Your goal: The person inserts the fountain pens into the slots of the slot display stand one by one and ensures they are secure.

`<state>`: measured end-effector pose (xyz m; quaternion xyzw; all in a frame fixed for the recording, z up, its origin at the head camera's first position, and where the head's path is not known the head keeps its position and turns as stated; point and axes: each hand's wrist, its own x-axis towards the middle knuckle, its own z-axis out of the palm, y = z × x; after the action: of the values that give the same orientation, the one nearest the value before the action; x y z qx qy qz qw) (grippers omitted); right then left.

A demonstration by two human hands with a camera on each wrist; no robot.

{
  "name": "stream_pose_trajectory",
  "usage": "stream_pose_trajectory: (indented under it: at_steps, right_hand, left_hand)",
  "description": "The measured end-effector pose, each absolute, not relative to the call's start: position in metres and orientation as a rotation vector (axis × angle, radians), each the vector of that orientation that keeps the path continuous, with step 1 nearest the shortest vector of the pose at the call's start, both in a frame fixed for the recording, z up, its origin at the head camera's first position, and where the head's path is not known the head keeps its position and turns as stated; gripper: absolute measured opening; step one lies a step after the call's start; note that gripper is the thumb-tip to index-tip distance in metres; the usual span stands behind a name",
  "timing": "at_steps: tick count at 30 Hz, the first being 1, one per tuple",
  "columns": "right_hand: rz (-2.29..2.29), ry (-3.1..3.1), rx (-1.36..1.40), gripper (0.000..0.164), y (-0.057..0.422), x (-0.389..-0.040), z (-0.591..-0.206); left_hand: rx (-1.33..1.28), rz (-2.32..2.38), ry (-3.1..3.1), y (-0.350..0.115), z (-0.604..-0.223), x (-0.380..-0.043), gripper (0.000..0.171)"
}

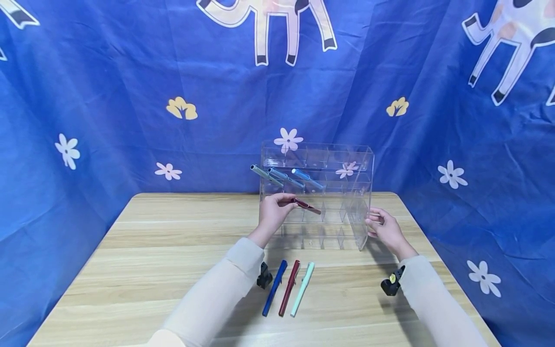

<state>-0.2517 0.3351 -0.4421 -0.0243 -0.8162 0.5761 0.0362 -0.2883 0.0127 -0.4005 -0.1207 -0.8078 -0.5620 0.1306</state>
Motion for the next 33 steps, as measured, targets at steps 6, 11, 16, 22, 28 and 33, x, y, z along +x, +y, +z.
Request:
stream_pose_trajectory:
  at_steps: [6, 11, 16, 22, 28, 33]
  right_hand:
    - [1.779, -2.506, -0.076, 0.046, 0.335, -0.251, -0.443]
    - [1.781, -2.507, -0.079, 0.046, 0.335, -0.251, -0.443]
    - [1.769, -2.511, -0.069, 0.046, 0.335, -0.251, -0.442]
    - [1.755, -2.524, -0.07, 0.046, 0.335, -0.252, -0.444]
    - [1.751, -2.527, -0.071, 0.045, 0.337, -0.253, -0.445]
    - [1.751, -2.525, -0.069, 0.045, 0.337, -0.253, -0.444]
  left_hand:
    - [-0.307, -1.749, -2.308, 0.007, -0.402, -0.287, 0.03]
    - [-0.251, -1.794, -2.269, -0.005, -0.404, -0.285, 0.032]
    - [-0.224, -1.817, -2.241, -0.02, -0.407, -0.275, 0.031]
    - [-0.228, -1.756, -2.256, -0.039, -0.42, -0.262, 0.029]
    - [-0.164, -1.788, -2.345, -0.057, -0.438, -0.248, 0.031]
    - [-0.138, -1.805, -2.441, -0.064, -0.454, -0.235, 0.037]
